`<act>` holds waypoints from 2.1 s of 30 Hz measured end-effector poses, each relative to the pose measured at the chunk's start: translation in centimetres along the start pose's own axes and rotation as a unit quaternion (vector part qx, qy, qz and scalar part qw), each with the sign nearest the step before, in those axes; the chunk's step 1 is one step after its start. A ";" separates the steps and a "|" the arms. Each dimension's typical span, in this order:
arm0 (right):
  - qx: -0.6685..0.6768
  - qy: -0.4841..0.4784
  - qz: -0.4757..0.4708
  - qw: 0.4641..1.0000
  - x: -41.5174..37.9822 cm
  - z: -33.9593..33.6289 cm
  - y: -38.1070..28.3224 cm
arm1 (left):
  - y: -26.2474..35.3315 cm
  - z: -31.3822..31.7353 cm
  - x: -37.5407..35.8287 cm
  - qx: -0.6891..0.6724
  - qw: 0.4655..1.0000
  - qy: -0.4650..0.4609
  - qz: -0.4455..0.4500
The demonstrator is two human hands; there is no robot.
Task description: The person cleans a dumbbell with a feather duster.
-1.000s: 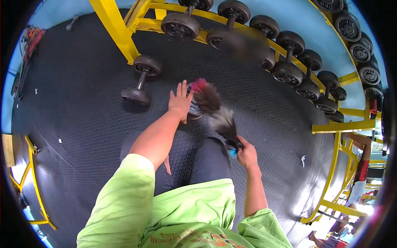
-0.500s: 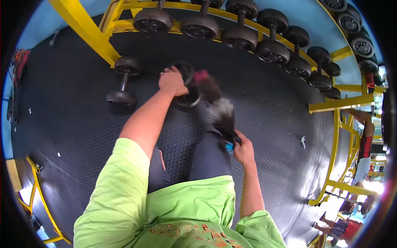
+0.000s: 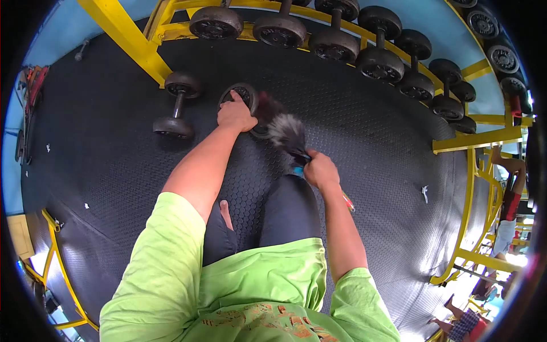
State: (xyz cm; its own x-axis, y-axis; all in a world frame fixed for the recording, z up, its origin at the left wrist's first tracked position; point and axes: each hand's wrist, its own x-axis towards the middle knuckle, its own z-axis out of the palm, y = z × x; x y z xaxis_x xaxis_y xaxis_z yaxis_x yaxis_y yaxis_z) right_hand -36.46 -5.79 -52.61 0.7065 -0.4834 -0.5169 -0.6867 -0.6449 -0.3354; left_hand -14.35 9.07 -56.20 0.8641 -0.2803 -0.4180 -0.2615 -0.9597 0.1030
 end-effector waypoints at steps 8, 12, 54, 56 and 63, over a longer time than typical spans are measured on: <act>0.063 0.022 -0.029 0.997 0.6 1.0 3.3 | 2.7 -2.1 -1.1 0.026 0.998 -0.012 0.055; 0.188 0.036 -0.067 0.979 0.8 1.7 4.4 | 5.0 -1.4 -1.6 0.060 0.993 0.014 0.098; -0.033 0.056 -0.036 0.997 1.4 2.3 10.9 | 5.8 0.5 -1.9 0.012 0.986 0.012 0.165; -0.021 0.052 -0.034 0.998 1.2 2.3 10.4 | 5.9 0.4 -2.2 0.013 0.986 0.006 0.163; 0.032 0.094 -0.113 0.989 -0.4 0.1 11.5 | 4.0 -0.9 -1.0 0.045 0.974 -0.024 0.219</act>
State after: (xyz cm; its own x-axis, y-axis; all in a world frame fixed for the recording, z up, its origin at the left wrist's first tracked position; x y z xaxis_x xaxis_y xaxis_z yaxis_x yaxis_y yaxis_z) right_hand -44.64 -12.93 -56.28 0.8579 -0.4374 -0.2695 -0.5135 -0.7135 -0.4768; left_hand -15.84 5.46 -54.60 0.6410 -0.6591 -0.3933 -0.6394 -0.7420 0.2014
